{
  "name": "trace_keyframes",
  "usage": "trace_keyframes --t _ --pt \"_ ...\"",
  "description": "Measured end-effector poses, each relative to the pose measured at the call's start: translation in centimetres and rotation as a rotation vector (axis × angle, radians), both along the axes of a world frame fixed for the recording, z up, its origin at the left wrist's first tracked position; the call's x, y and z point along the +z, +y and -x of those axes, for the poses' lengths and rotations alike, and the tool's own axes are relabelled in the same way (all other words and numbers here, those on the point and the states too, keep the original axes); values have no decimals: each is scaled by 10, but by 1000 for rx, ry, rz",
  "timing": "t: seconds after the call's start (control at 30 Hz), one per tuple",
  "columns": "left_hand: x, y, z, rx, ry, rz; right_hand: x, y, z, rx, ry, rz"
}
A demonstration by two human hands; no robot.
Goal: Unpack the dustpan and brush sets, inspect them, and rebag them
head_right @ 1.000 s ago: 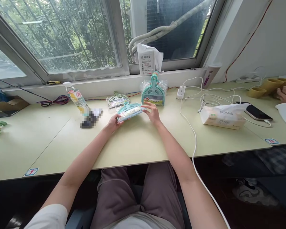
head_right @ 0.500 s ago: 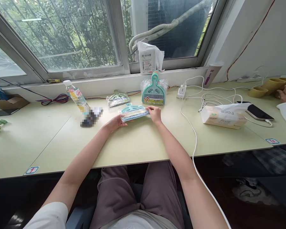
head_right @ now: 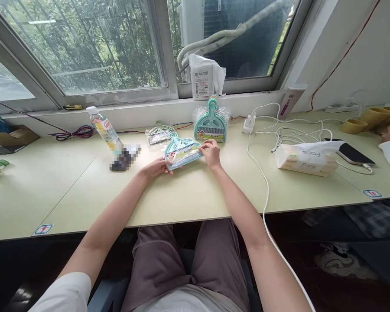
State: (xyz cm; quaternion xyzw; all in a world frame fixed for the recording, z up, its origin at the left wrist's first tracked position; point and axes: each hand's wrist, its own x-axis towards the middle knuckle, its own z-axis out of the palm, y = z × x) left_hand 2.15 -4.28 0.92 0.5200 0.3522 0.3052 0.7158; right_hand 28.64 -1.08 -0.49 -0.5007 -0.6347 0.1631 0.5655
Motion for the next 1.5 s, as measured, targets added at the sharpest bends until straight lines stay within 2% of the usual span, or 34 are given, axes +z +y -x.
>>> trace_keyframes --t 0.13,0.23,0.3,0.37,0.43,0.53,0.63,0.7,0.8,0.9,1.03,1.1,1.2,1.33,1.43,1.5 --pt "-1 0 -2 11 -6 -49 0 -1 1 25 21 25" --pt "-1 0 -4 4 -19 -56 -3 2 2 9 116 161" --pt "1 -1 -7 17 -4 -37 -8 6 3 61 177 283" --pt "3 -1 -9 69 10 -12 -13 9 5 128 215 386" --pt "6 -3 -10 141 14 -4 -17 11 7 138 242 429" --pt "9 -6 -11 152 14 -49 -15 10 8 85 278 412" --pt "9 -11 -16 123 38 -193 -6 4 6 44 290 361" --pt "8 -15 -23 180 72 -276 -1 1 5 15 290 331" --pt "3 -17 -32 324 95 -283 1 -2 6 12 301 314" --pt "-2 -13 -34 460 87 -280 0 -3 10 131 355 322" --pt "-7 -2 -27 564 79 -398 -1 -5 14 402 393 384" --pt "-9 3 -24 594 81 -421 -2 -5 15 442 344 380" --pt "-13 8 -24 582 109 -410 -6 -3 14 355 331 393" --pt "-15 6 -24 455 189 -477 -10 0 11 210 492 413" --pt "-14 7 -17 328 314 -648 -8 -1 9 154 569 354" --pt "-14 12 -8 336 537 -805 -6 -3 9 133 622 334"
